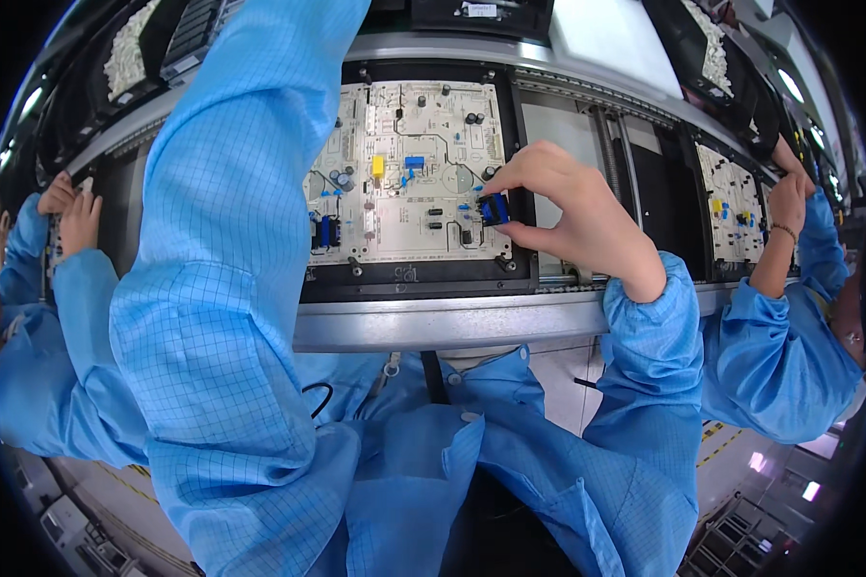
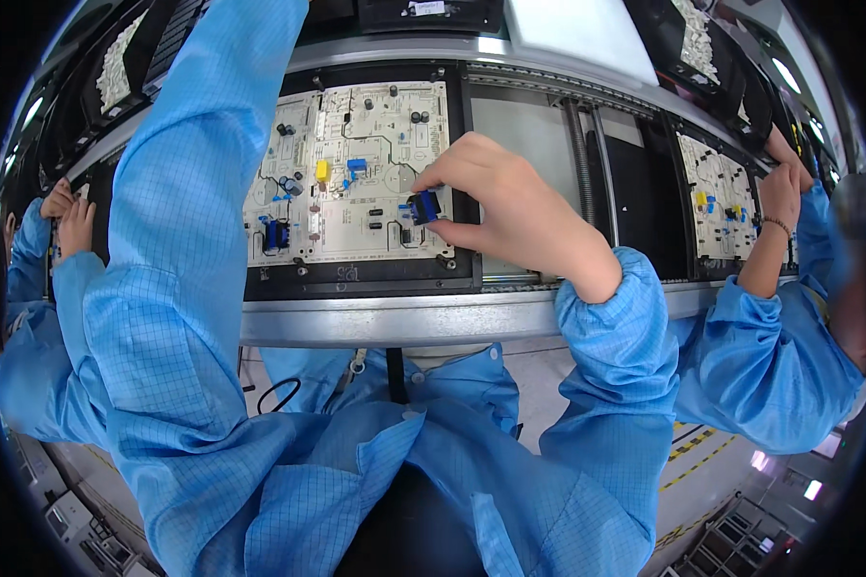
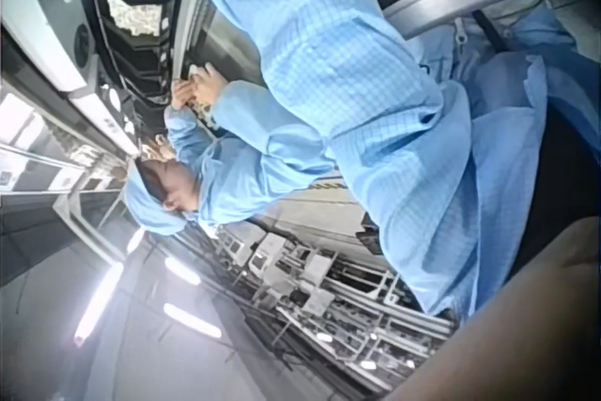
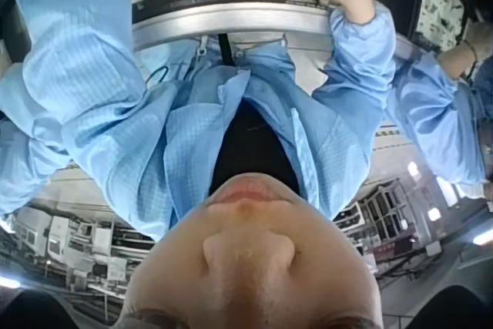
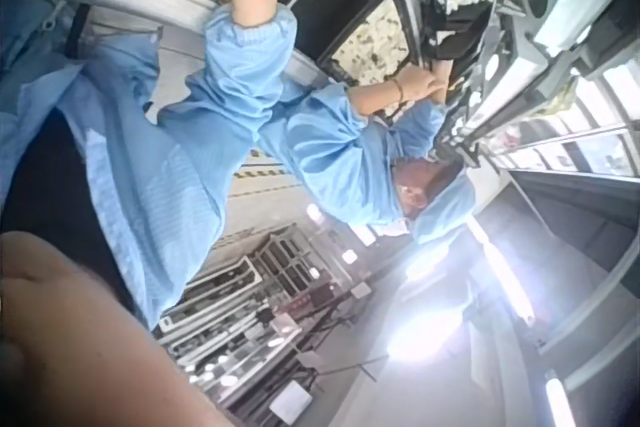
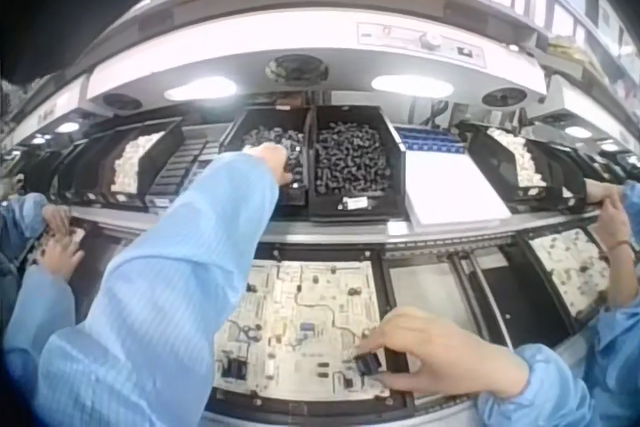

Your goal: Assembling electronic components onto a printed circuit board at a manual assembly station on a production floor.

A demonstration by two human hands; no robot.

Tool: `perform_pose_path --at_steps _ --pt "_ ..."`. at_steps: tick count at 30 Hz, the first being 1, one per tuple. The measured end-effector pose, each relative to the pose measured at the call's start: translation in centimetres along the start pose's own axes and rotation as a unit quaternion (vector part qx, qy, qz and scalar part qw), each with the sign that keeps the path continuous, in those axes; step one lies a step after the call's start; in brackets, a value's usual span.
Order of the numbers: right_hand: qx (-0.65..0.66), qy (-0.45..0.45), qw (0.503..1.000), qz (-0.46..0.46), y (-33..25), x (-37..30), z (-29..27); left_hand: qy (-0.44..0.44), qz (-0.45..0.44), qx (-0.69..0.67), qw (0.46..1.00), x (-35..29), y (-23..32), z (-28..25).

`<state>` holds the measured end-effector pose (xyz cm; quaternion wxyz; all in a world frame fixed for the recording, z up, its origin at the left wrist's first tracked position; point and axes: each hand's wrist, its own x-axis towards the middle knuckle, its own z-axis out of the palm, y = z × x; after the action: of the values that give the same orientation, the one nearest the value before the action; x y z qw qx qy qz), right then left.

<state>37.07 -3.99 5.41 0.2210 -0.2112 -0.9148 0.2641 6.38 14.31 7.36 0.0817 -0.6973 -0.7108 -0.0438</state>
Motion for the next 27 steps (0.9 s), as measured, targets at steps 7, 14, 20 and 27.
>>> perform_pose_path --at_steps 7,14,20,27 --pt "0.005 -0.061 0.997 0.037 -0.1 -0.2 0.6 0.090 -0.013 -0.093 0.992 2.2 -1.7 2.3" --pt "-0.019 -0.046 0.998 0.043 1.1 -0.7 0.8 0.209 -0.043 -0.137 0.967 3.5 0.4 3.9" --pt "-0.037 -0.053 0.997 0.052 1.3 -0.4 0.9 0.158 -0.036 -0.171 0.972 5.7 -1.0 5.3" --pt "-0.100 -0.076 0.991 0.041 -1.4 -0.4 1.0 0.356 0.033 -0.162 0.920 3.5 -2.8 6.2"
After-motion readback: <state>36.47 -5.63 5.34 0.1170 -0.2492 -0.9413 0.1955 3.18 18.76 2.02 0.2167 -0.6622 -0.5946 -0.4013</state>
